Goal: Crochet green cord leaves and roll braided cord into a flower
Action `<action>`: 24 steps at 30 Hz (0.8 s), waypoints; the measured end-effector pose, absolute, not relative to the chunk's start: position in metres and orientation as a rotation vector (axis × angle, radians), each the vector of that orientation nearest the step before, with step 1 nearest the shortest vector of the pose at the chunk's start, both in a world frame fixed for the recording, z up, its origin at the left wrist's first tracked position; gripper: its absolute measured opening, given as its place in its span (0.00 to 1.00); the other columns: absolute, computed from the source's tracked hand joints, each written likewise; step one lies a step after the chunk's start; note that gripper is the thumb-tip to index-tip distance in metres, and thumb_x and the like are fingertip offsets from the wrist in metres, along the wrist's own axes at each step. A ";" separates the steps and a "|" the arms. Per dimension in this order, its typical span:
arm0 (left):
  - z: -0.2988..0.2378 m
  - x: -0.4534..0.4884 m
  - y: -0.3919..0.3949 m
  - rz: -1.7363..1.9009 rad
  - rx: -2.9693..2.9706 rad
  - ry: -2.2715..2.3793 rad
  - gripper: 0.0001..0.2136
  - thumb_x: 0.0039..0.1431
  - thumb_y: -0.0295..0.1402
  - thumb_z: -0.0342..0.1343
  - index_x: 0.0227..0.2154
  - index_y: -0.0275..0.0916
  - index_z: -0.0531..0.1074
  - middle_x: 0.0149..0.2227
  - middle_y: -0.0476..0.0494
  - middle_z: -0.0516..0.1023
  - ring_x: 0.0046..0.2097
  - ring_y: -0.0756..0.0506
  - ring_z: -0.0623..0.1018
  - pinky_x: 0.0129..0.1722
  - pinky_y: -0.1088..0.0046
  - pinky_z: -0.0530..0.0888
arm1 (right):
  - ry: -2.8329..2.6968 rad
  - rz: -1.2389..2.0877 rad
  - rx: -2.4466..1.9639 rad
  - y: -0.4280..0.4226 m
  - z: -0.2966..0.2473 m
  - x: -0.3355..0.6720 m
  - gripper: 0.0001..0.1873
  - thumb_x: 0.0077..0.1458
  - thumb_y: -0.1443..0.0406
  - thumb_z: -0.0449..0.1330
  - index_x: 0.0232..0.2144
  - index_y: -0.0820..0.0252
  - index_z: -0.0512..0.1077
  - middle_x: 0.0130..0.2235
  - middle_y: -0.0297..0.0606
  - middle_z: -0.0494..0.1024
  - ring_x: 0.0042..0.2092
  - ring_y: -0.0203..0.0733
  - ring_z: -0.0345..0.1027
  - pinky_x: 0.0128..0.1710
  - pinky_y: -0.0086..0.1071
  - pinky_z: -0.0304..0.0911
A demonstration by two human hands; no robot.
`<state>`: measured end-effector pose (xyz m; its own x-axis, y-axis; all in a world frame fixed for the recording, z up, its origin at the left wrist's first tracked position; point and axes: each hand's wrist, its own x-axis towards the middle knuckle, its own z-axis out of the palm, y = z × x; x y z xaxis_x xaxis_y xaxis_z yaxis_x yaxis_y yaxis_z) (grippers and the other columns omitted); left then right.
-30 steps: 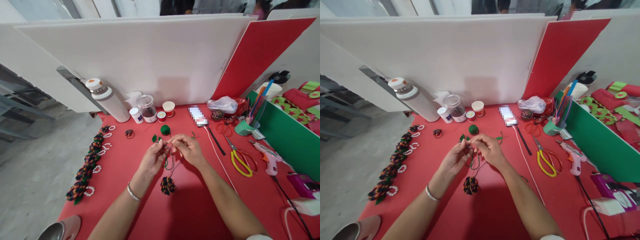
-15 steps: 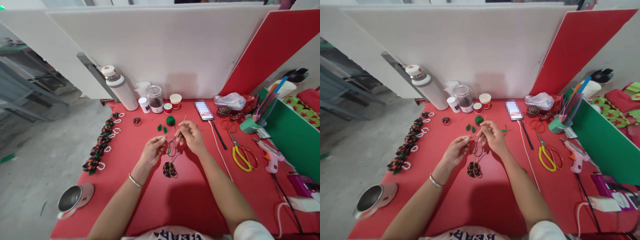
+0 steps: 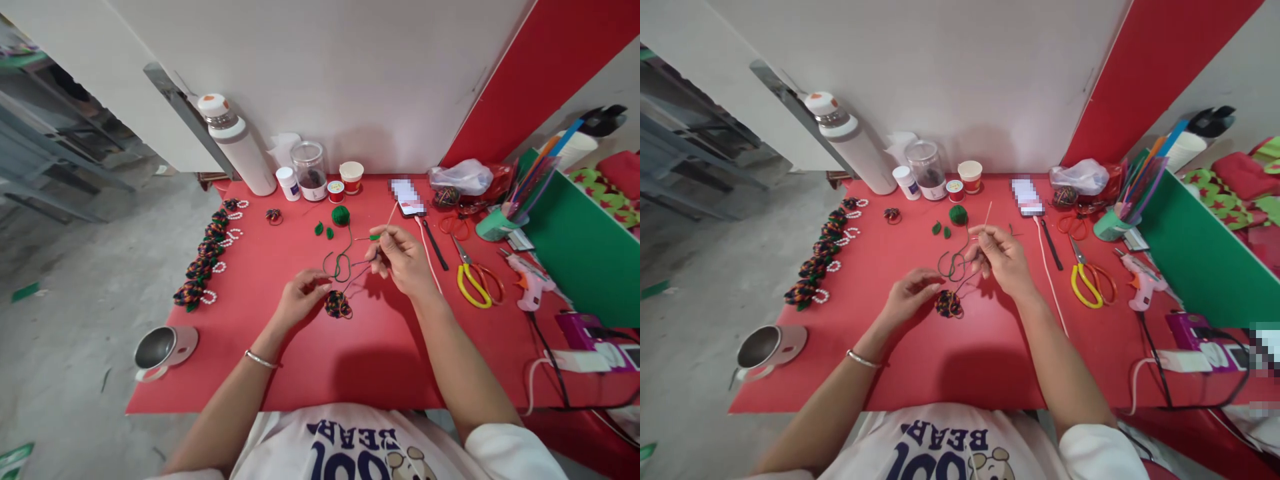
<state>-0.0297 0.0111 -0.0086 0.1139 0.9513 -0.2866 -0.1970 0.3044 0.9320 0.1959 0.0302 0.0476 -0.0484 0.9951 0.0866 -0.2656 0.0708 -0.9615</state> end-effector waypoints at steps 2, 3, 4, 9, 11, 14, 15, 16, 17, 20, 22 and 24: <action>-0.003 -0.030 0.007 0.947 1.121 1.124 0.15 0.38 0.27 0.74 0.33 0.37 0.82 0.39 0.41 0.78 0.36 0.48 0.75 0.35 0.76 0.71 | -1.065 1.316 -0.927 0.023 0.053 0.199 0.20 0.58 0.47 0.62 0.43 0.54 0.73 0.26 0.29 0.76 0.18 0.28 0.64 0.13 0.22 0.52; -0.001 -0.030 0.005 0.916 1.238 1.122 0.18 0.36 0.28 0.75 0.35 0.38 0.83 0.40 0.41 0.77 0.37 0.47 0.75 0.35 0.76 0.71 | -1.057 1.314 -0.930 0.020 0.054 0.199 0.20 0.58 0.47 0.63 0.42 0.54 0.73 0.26 0.28 0.76 0.17 0.28 0.62 0.13 0.22 0.51; 0.001 -0.030 0.004 0.887 1.333 1.123 0.21 0.34 0.28 0.76 0.37 0.40 0.83 0.41 0.41 0.77 0.39 0.46 0.76 0.37 0.76 0.71 | -1.050 1.311 -0.934 0.017 0.055 0.200 0.19 0.59 0.48 0.63 0.42 0.54 0.73 0.26 0.28 0.75 0.17 0.27 0.62 0.13 0.21 0.51; -0.003 -0.033 -0.001 0.693 1.877 1.112 0.39 0.29 0.38 0.78 0.52 0.47 0.77 0.52 0.40 0.73 0.51 0.38 0.76 0.51 0.67 0.73 | -0.955 1.302 -0.946 0.009 0.052 0.203 0.19 0.56 0.49 0.66 0.41 0.55 0.74 0.24 0.27 0.74 0.17 0.26 0.61 0.13 0.21 0.52; -0.008 -0.035 -0.003 0.600 2.052 1.133 0.37 0.36 0.42 0.76 0.55 0.47 0.74 0.54 0.39 0.72 0.51 0.37 0.77 0.51 0.63 0.74 | -0.894 1.291 -0.927 0.008 0.052 0.208 0.20 0.54 0.49 0.67 0.40 0.55 0.74 0.24 0.25 0.74 0.16 0.26 0.59 0.12 0.20 0.50; -0.015 -0.034 -0.005 0.518 2.204 1.177 0.32 0.45 0.41 0.72 0.56 0.45 0.73 0.55 0.39 0.71 0.51 0.39 0.78 0.48 0.64 0.76 | -0.809 1.270 -0.896 0.010 0.054 0.219 0.20 0.51 0.50 0.69 0.40 0.54 0.74 0.23 0.24 0.73 0.16 0.25 0.59 0.11 0.20 0.49; -0.016 -0.033 -0.005 0.502 2.231 1.186 0.30 0.47 0.40 0.71 0.56 0.45 0.73 0.55 0.39 0.71 0.50 0.39 0.78 0.47 0.64 0.77 | -0.787 1.262 -0.897 0.012 0.053 0.222 0.20 0.51 0.50 0.70 0.40 0.53 0.74 0.23 0.24 0.73 0.16 0.26 0.59 0.11 0.19 0.49; -0.017 -0.031 -0.006 0.490 2.249 1.196 0.29 0.48 0.39 0.70 0.55 0.44 0.73 0.55 0.39 0.72 0.50 0.40 0.78 0.46 0.65 0.77 | -0.766 1.246 -0.905 0.014 0.051 0.225 0.20 0.50 0.50 0.70 0.40 0.53 0.74 0.23 0.24 0.73 0.17 0.26 0.61 0.11 0.19 0.50; -0.017 -0.030 -0.006 0.480 2.259 1.206 0.28 0.49 0.37 0.69 0.55 0.44 0.73 0.54 0.40 0.72 0.49 0.40 0.79 0.45 0.66 0.77 | -0.744 1.219 -0.917 0.017 0.049 0.228 0.20 0.50 0.50 0.70 0.40 0.53 0.75 0.23 0.24 0.73 0.18 0.27 0.64 0.12 0.19 0.51; -0.016 -0.027 -0.008 0.472 2.274 1.228 0.23 0.52 0.34 0.66 0.52 0.43 0.74 0.52 0.40 0.74 0.46 0.42 0.80 0.43 0.68 0.77 | -0.662 1.072 -0.950 0.024 0.037 0.233 0.20 0.51 0.51 0.70 0.41 0.54 0.75 0.24 0.25 0.72 0.25 0.31 0.72 0.16 0.19 0.60; -0.016 -0.025 -0.008 0.493 2.281 1.223 0.19 0.54 0.32 0.62 0.51 0.42 0.75 0.51 0.40 0.74 0.45 0.43 0.80 0.43 0.69 0.77 | -0.613 0.985 -0.956 0.028 0.027 0.234 0.18 0.52 0.52 0.69 0.41 0.53 0.76 0.24 0.25 0.71 0.30 0.34 0.76 0.21 0.21 0.66; -0.015 -0.025 -0.009 0.525 2.283 1.202 0.18 0.56 0.32 0.60 0.50 0.41 0.75 0.49 0.40 0.75 0.44 0.44 0.80 0.43 0.69 0.76 | -0.603 0.941 -0.950 0.030 0.018 0.235 0.16 0.54 0.53 0.68 0.41 0.53 0.76 0.24 0.26 0.70 0.36 0.36 0.77 0.26 0.23 0.70</action>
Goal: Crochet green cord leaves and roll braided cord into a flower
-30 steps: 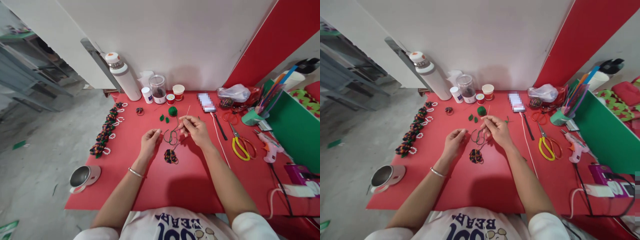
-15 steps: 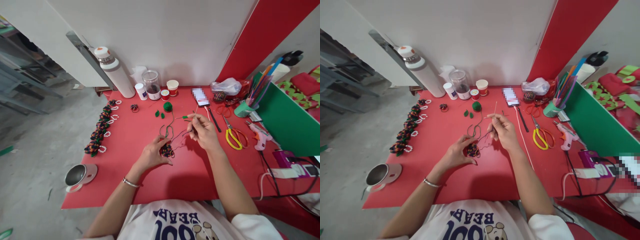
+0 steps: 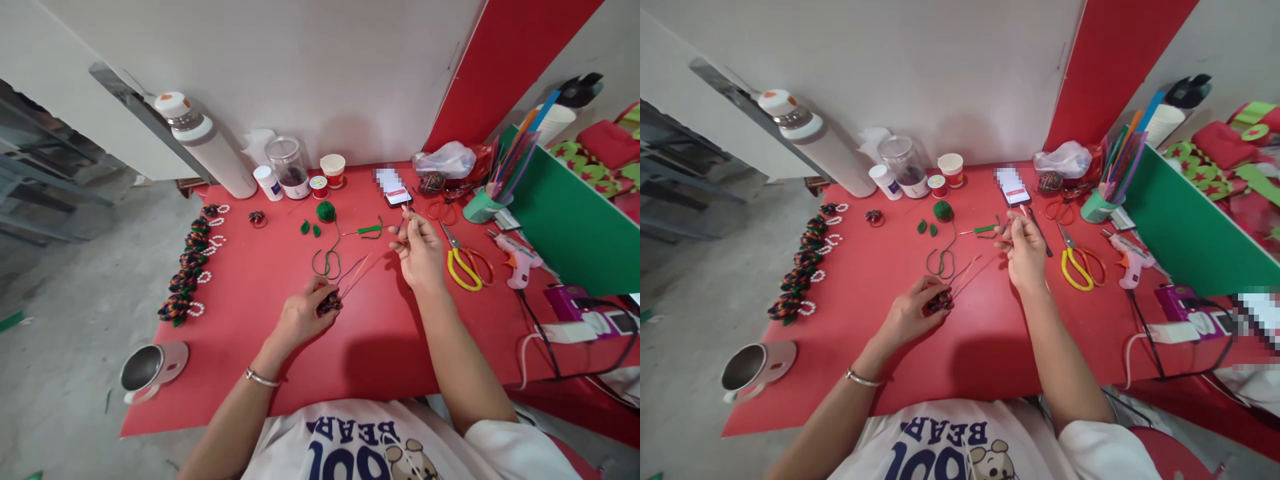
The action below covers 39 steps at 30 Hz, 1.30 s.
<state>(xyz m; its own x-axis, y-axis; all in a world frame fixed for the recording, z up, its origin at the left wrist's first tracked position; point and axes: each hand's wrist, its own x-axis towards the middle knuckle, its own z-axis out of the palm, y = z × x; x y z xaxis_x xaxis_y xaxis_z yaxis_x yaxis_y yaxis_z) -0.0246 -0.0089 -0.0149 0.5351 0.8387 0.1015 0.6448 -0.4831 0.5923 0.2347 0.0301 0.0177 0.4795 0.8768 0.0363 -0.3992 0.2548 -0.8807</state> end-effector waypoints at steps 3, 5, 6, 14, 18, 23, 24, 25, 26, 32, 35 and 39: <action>-0.014 -0.024 -0.008 0.572 2.250 1.165 0.17 0.55 0.31 0.59 0.49 0.39 0.76 0.47 0.39 0.75 0.43 0.44 0.79 0.43 0.69 0.76 | -0.652 0.903 -0.933 0.032 0.010 0.236 0.13 0.56 0.55 0.66 0.43 0.52 0.76 0.27 0.28 0.72 0.44 0.40 0.77 0.34 0.28 0.74; -0.012 -0.023 -0.008 0.612 2.188 1.131 0.17 0.55 0.30 0.59 0.48 0.38 0.76 0.47 0.39 0.75 0.44 0.44 0.79 0.44 0.69 0.76 | -0.680 0.862 -0.923 0.033 0.007 0.237 0.14 0.57 0.57 0.65 0.45 0.51 0.76 0.30 0.30 0.74 0.48 0.42 0.76 0.39 0.32 0.75; -0.011 -0.022 -0.007 0.640 2.147 1.111 0.17 0.54 0.30 0.59 0.48 0.39 0.77 0.46 0.39 0.75 0.44 0.44 0.79 0.45 0.69 0.76 | -0.685 0.840 -0.923 0.033 0.006 0.237 0.14 0.57 0.58 0.65 0.46 0.51 0.76 0.31 0.30 0.75 0.49 0.42 0.76 0.41 0.33 0.75; -0.008 -0.023 -0.003 0.810 1.820 0.987 0.21 0.51 0.25 0.61 0.50 0.38 0.76 0.48 0.37 0.75 0.50 0.42 0.76 0.51 0.64 0.74 | -0.692 0.726 -1.000 0.033 -0.001 0.235 0.09 0.57 0.59 0.65 0.41 0.54 0.77 0.36 0.35 0.81 0.47 0.40 0.77 0.46 0.35 0.72; -0.016 -0.025 -0.007 0.801 1.363 0.841 0.20 0.53 0.26 0.62 0.50 0.41 0.77 0.51 0.37 0.73 0.50 0.40 0.76 0.44 0.63 0.77 | -0.722 0.666 -1.022 0.033 -0.003 0.235 0.10 0.58 0.59 0.64 0.41 0.54 0.78 0.40 0.36 0.82 0.43 0.38 0.77 0.45 0.34 0.72; -0.021 -0.025 -0.010 0.749 0.707 0.577 0.19 0.52 0.26 0.63 0.48 0.41 0.77 0.50 0.38 0.75 0.54 0.34 0.76 0.44 0.58 0.80 | -0.828 0.543 -1.147 0.031 -0.002 0.230 0.12 0.60 0.58 0.63 0.44 0.53 0.79 0.43 0.37 0.83 0.40 0.37 0.77 0.44 0.35 0.72; -0.021 -0.025 -0.010 0.733 0.644 0.551 0.19 0.51 0.25 0.64 0.47 0.41 0.77 0.50 0.39 0.76 0.55 0.33 0.77 0.46 0.58 0.80 | -0.851 0.532 -1.166 0.030 -0.001 0.229 0.12 0.61 0.58 0.62 0.45 0.53 0.79 0.43 0.38 0.83 0.40 0.38 0.77 0.45 0.35 0.72; -0.021 -0.025 -0.010 0.723 0.595 0.534 0.19 0.50 0.24 0.64 0.47 0.40 0.77 0.50 0.39 0.77 0.55 0.34 0.77 0.48 0.58 0.79 | -0.870 0.525 -1.177 0.029 -0.001 0.228 0.13 0.61 0.57 0.62 0.45 0.53 0.79 0.45 0.38 0.83 0.40 0.38 0.77 0.45 0.36 0.72; -0.020 -0.026 -0.010 0.717 0.558 0.523 0.20 0.50 0.23 0.64 0.48 0.40 0.76 0.51 0.40 0.77 0.55 0.34 0.77 0.50 0.59 0.78 | -0.884 0.520 -1.182 0.029 -0.001 0.227 0.13 0.61 0.58 0.62 0.46 0.53 0.79 0.45 0.38 0.83 0.41 0.38 0.77 0.46 0.36 0.72; -0.014 -0.026 -0.009 0.704 0.427 0.500 0.18 0.53 0.28 0.65 0.48 0.37 0.76 0.52 0.38 0.78 0.56 0.37 0.77 0.53 0.61 0.76 | -0.935 0.502 -1.213 0.027 0.001 0.223 0.12 0.62 0.58 0.62 0.45 0.54 0.79 0.44 0.40 0.83 0.44 0.42 0.78 0.50 0.40 0.72; -0.011 -0.025 -0.007 0.749 0.382 0.538 0.16 0.56 0.30 0.63 0.48 0.37 0.75 0.51 0.37 0.78 0.55 0.38 0.77 0.57 0.58 0.73 | -1.000 0.468 -1.251 0.025 0.002 0.221 0.11 0.63 0.59 0.61 0.45 0.52 0.80 0.45 0.40 0.82 0.47 0.44 0.78 0.50 0.43 0.73; -0.011 -0.026 -0.003 0.772 0.286 0.584 0.14 0.59 0.31 0.59 0.47 0.36 0.74 0.49 0.38 0.79 0.54 0.41 0.78 0.59 0.60 0.71 | -1.427 0.316 -1.237 0.019 0.005 0.218 0.11 0.64 0.65 0.60 0.45 0.47 0.80 0.43 0.37 0.82 0.51 0.47 0.73 0.55 0.48 0.69</action>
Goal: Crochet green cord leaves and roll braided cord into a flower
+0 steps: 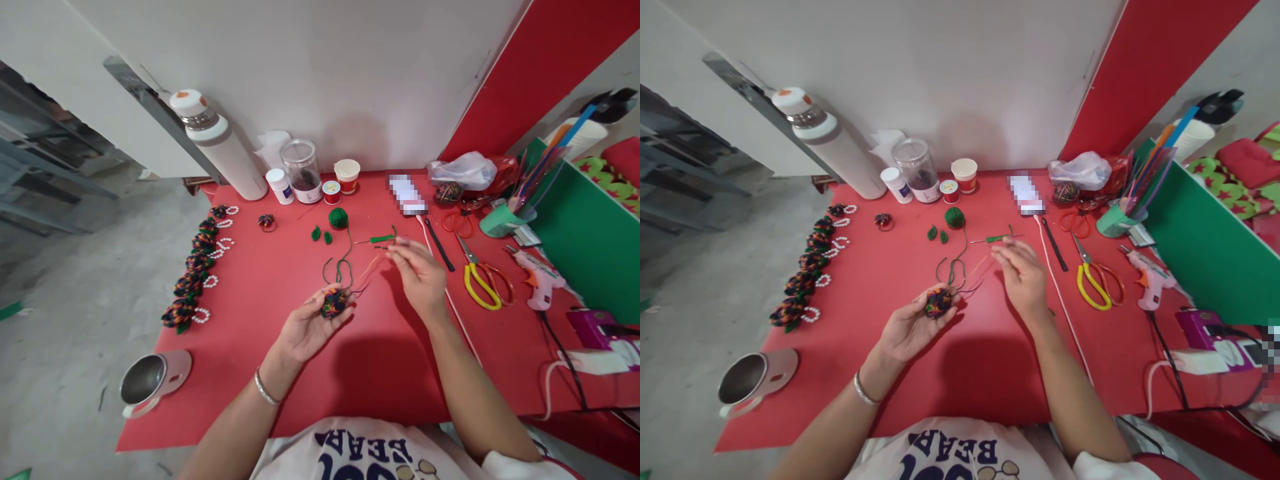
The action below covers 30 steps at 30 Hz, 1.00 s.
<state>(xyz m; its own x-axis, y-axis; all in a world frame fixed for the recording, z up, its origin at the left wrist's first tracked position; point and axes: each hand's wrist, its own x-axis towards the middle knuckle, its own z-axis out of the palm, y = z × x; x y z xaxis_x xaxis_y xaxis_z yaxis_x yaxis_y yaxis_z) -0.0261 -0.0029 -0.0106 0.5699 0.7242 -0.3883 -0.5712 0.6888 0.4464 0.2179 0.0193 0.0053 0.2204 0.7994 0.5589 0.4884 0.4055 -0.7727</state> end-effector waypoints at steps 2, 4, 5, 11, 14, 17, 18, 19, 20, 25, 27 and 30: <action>-0.012 -0.028 -0.001 0.743 0.239 0.584 0.13 0.60 0.32 0.57 0.47 0.35 0.74 0.47 0.38 0.80 0.52 0.42 0.79 0.55 0.64 0.74 | -1.696 0.232 -1.191 0.017 0.008 0.216 0.14 0.64 0.69 0.59 0.45 0.45 0.80 0.40 0.37 0.82 0.52 0.48 0.71 0.55 0.48 0.67; -0.014 -0.029 0.001 0.698 0.211 0.579 0.13 0.61 0.32 0.55 0.46 0.33 0.75 0.45 0.37 0.80 0.50 0.42 0.80 0.50 0.68 0.77 | -1.900 0.196 -1.155 0.014 0.012 0.213 0.16 0.65 0.71 0.57 0.44 0.46 0.80 0.38 0.38 0.81 0.50 0.47 0.70 0.51 0.45 0.69; -0.015 -0.030 0.001 0.671 0.203 0.576 0.13 0.62 0.32 0.54 0.46 0.31 0.75 0.44 0.35 0.81 0.49 0.41 0.80 0.48 0.69 0.78 | -1.981 0.192 -1.145 0.013 0.013 0.211 0.16 0.65 0.71 0.56 0.45 0.47 0.80 0.37 0.39 0.80 0.48 0.46 0.69 0.47 0.42 0.69; -0.021 -0.034 0.004 0.607 0.182 0.565 0.14 0.63 0.32 0.52 0.45 0.26 0.76 0.43 0.32 0.82 0.44 0.40 0.83 0.43 0.68 0.80 | -2.228 0.098 -1.087 0.007 0.025 0.204 0.13 0.66 0.71 0.56 0.40 0.53 0.80 0.35 0.38 0.81 0.37 0.42 0.64 0.36 0.35 0.63; -0.023 -0.036 0.005 0.602 0.180 0.552 0.14 0.62 0.31 0.54 0.45 0.27 0.76 0.43 0.33 0.82 0.44 0.39 0.83 0.44 0.67 0.80 | -2.323 0.040 -1.063 0.010 0.033 0.205 0.13 0.67 0.70 0.54 0.41 0.56 0.79 0.38 0.39 0.81 0.38 0.42 0.64 0.34 0.34 0.62; -0.025 -0.037 0.004 0.593 0.178 0.545 0.13 0.62 0.31 0.53 0.45 0.27 0.75 0.44 0.32 0.82 0.45 0.39 0.83 0.45 0.66 0.79 | -2.418 0.035 -1.018 0.018 0.040 0.205 0.14 0.68 0.70 0.53 0.41 0.56 0.79 0.39 0.40 0.81 0.39 0.42 0.67 0.35 0.34 0.62; -0.026 -0.037 0.004 0.589 0.177 0.546 0.13 0.63 0.31 0.53 0.45 0.26 0.75 0.44 0.32 0.82 0.45 0.39 0.83 0.45 0.66 0.79 | -2.439 0.028 -1.006 0.022 0.042 0.204 0.14 0.68 0.70 0.53 0.41 0.57 0.79 0.39 0.40 0.81 0.39 0.42 0.67 0.36 0.35 0.63; -0.026 -0.038 0.004 0.588 0.176 0.548 0.14 0.63 0.31 0.53 0.45 0.26 0.75 0.43 0.32 0.82 0.45 0.39 0.83 0.45 0.66 0.79 | -2.459 0.019 -0.991 0.025 0.043 0.203 0.13 0.68 0.70 0.53 0.40 0.57 0.79 0.39 0.40 0.81 0.40 0.42 0.68 0.37 0.35 0.63; -0.026 -0.037 0.004 0.590 0.176 0.549 0.14 0.63 0.31 0.53 0.46 0.26 0.75 0.43 0.32 0.82 0.45 0.39 0.83 0.45 0.66 0.79 | -2.477 0.011 -0.975 0.028 0.044 0.202 0.13 0.68 0.70 0.53 0.40 0.57 0.79 0.40 0.41 0.81 0.41 0.43 0.68 0.38 0.35 0.64; -0.025 -0.036 0.005 0.613 0.178 0.546 0.15 0.65 0.31 0.50 0.49 0.27 0.74 0.44 0.31 0.81 0.44 0.41 0.82 0.45 0.67 0.79 | -2.459 0.102 -0.896 0.038 0.044 0.195 0.13 0.67 0.70 0.54 0.40 0.56 0.79 0.40 0.41 0.81 0.42 0.44 0.71 0.41 0.37 0.66; -0.025 -0.036 0.005 0.612 0.174 0.546 0.16 0.66 0.32 0.50 0.50 0.26 0.73 0.44 0.31 0.81 0.44 0.42 0.82 0.45 0.67 0.78 | -2.427 0.136 -0.880 0.042 0.043 0.194 0.13 0.67 0.70 0.54 0.41 0.55 0.79 0.41 0.42 0.81 0.43 0.44 0.71 0.42 0.38 0.67; -0.025 -0.036 0.005 0.604 0.166 0.538 0.17 0.66 0.32 0.50 0.52 0.26 0.72 0.44 0.30 0.81 0.44 0.42 0.82 0.46 0.67 0.78 | -2.433 0.114 -0.870 0.046 0.044 0.192 0.13 0.67 0.70 0.54 0.41 0.55 0.79 0.42 0.43 0.81 0.44 0.45 0.71 0.43 0.39 0.67</action>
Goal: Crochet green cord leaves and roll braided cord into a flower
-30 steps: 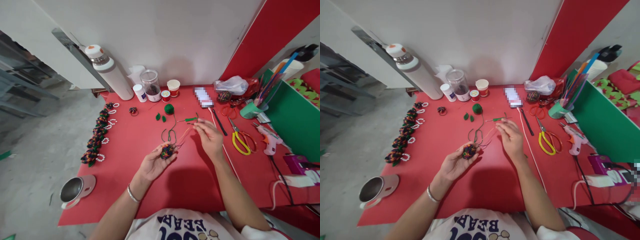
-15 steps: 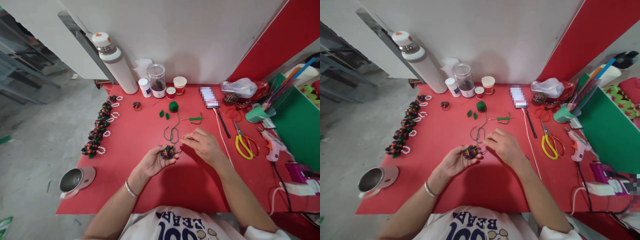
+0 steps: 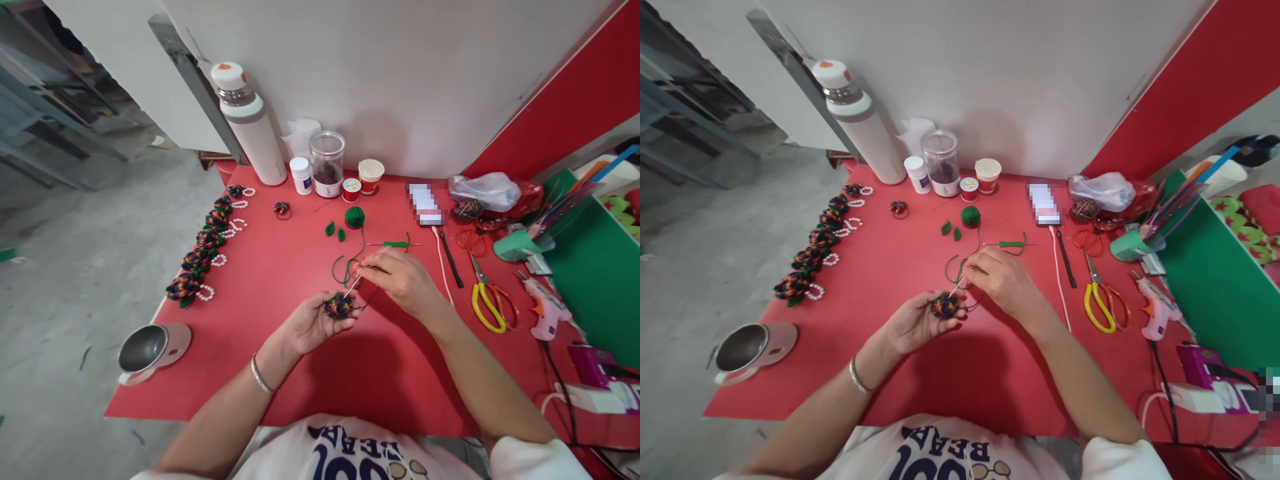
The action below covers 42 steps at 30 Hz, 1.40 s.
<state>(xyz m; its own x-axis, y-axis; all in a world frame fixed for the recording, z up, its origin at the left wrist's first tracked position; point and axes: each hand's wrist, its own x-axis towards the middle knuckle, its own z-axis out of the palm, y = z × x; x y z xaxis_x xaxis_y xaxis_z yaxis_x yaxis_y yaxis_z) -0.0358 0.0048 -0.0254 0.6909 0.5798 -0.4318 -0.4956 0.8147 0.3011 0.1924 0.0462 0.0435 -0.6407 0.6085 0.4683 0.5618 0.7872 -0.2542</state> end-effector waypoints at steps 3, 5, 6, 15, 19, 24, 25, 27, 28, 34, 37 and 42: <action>-0.026 -0.036 0.005 0.601 0.156 0.533 0.17 0.66 0.32 0.51 0.52 0.26 0.72 0.44 0.30 0.81 0.44 0.42 0.82 0.46 0.67 0.78 | -2.467 0.075 -0.852 0.050 0.044 0.189 0.13 0.67 0.70 0.53 0.41 0.57 0.79 0.42 0.44 0.81 0.44 0.45 0.71 0.44 0.40 0.67; -0.026 -0.036 0.005 0.604 0.149 0.549 0.17 0.65 0.32 0.51 0.51 0.25 0.72 0.44 0.31 0.81 0.44 0.41 0.82 0.46 0.68 0.78 | -2.478 0.072 -0.839 0.053 0.043 0.187 0.13 0.67 0.71 0.53 0.40 0.58 0.79 0.43 0.44 0.81 0.44 0.45 0.71 0.44 0.40 0.68; -0.025 -0.036 0.005 0.605 0.146 0.559 0.17 0.65 0.32 0.51 0.51 0.25 0.73 0.43 0.31 0.81 0.44 0.41 0.82 0.46 0.68 0.78 | -2.478 0.078 -0.837 0.054 0.042 0.186 0.13 0.67 0.71 0.53 0.40 0.58 0.79 0.43 0.44 0.81 0.45 0.45 0.71 0.44 0.40 0.68; -0.021 -0.034 0.004 0.614 0.146 0.591 0.16 0.65 0.32 0.52 0.49 0.26 0.75 0.42 0.31 0.81 0.43 0.43 0.81 0.46 0.68 0.77 | -2.493 0.147 -0.797 0.061 0.037 0.182 0.11 0.66 0.70 0.55 0.39 0.57 0.78 0.42 0.43 0.81 0.45 0.45 0.71 0.43 0.39 0.67; -0.019 -0.033 0.005 0.613 0.139 0.627 0.15 0.65 0.32 0.51 0.47 0.26 0.76 0.42 0.32 0.81 0.42 0.43 0.81 0.46 0.69 0.76 | -2.516 0.136 -0.768 0.063 0.035 0.180 0.11 0.67 0.70 0.55 0.38 0.58 0.78 0.42 0.43 0.81 0.43 0.44 0.71 0.43 0.39 0.67; -0.019 -0.031 0.005 0.615 0.124 0.639 0.15 0.64 0.31 0.51 0.45 0.26 0.76 0.40 0.33 0.81 0.42 0.43 0.81 0.48 0.67 0.76 | -2.507 0.177 -0.715 0.068 0.028 0.178 0.11 0.66 0.70 0.55 0.40 0.58 0.78 0.45 0.44 0.81 0.46 0.45 0.72 0.43 0.39 0.68; -0.019 -0.031 0.005 0.616 0.121 0.633 0.15 0.64 0.31 0.51 0.45 0.26 0.76 0.40 0.33 0.81 0.42 0.43 0.81 0.49 0.66 0.75 | -2.510 0.188 -0.707 0.068 0.027 0.178 0.11 0.66 0.70 0.56 0.40 0.58 0.78 0.45 0.44 0.81 0.46 0.46 0.72 0.43 0.39 0.68; -0.021 -0.031 0.006 0.614 0.117 0.618 0.15 0.64 0.31 0.51 0.45 0.26 0.76 0.39 0.33 0.81 0.41 0.43 0.81 0.50 0.64 0.75 | -2.524 0.194 -0.691 0.070 0.026 0.178 0.10 0.65 0.71 0.56 0.41 0.59 0.78 0.45 0.44 0.81 0.47 0.46 0.71 0.43 0.39 0.69; -0.022 -0.031 0.007 0.612 0.114 0.612 0.15 0.64 0.31 0.51 0.45 0.26 0.76 0.39 0.33 0.81 0.41 0.43 0.81 0.50 0.64 0.75 | -2.531 0.187 -0.683 0.070 0.026 0.178 0.10 0.65 0.72 0.56 0.41 0.59 0.78 0.46 0.44 0.81 0.47 0.46 0.71 0.44 0.39 0.69; -0.023 -0.030 0.020 0.603 0.094 0.608 0.14 0.65 0.29 0.48 0.43 0.25 0.76 0.38 0.32 0.82 0.42 0.41 0.82 0.51 0.63 0.75 | -2.536 0.097 -0.648 0.077 0.028 0.178 0.10 0.65 0.71 0.56 0.41 0.61 0.78 0.46 0.45 0.80 0.48 0.47 0.70 0.44 0.39 0.70; -0.021 -0.026 0.033 0.573 0.099 0.625 0.14 0.65 0.29 0.48 0.43 0.24 0.75 0.38 0.31 0.82 0.42 0.41 0.82 0.50 0.63 0.76 | -2.498 0.058 -0.617 0.087 0.028 0.179 0.11 0.66 0.71 0.55 0.41 0.60 0.78 0.46 0.46 0.80 0.49 0.47 0.70 0.43 0.39 0.70; -0.019 -0.019 0.060 0.518 0.126 0.627 0.13 0.65 0.29 0.49 0.42 0.24 0.75 0.39 0.31 0.81 0.40 0.41 0.82 0.48 0.62 0.77 | -2.438 0.049 -0.589 0.107 0.024 0.185 0.13 0.67 0.72 0.53 0.42 0.59 0.78 0.44 0.45 0.80 0.48 0.45 0.71 0.43 0.39 0.71</action>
<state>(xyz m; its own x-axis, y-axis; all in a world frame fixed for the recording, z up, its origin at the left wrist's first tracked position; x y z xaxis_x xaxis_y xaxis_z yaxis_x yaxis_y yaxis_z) -0.0187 0.0600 -0.0195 0.6877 0.4988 -0.5275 -0.4238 0.8658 0.2660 0.1853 0.1075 0.0244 -0.7065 0.4235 0.5670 0.4005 0.8998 -0.1730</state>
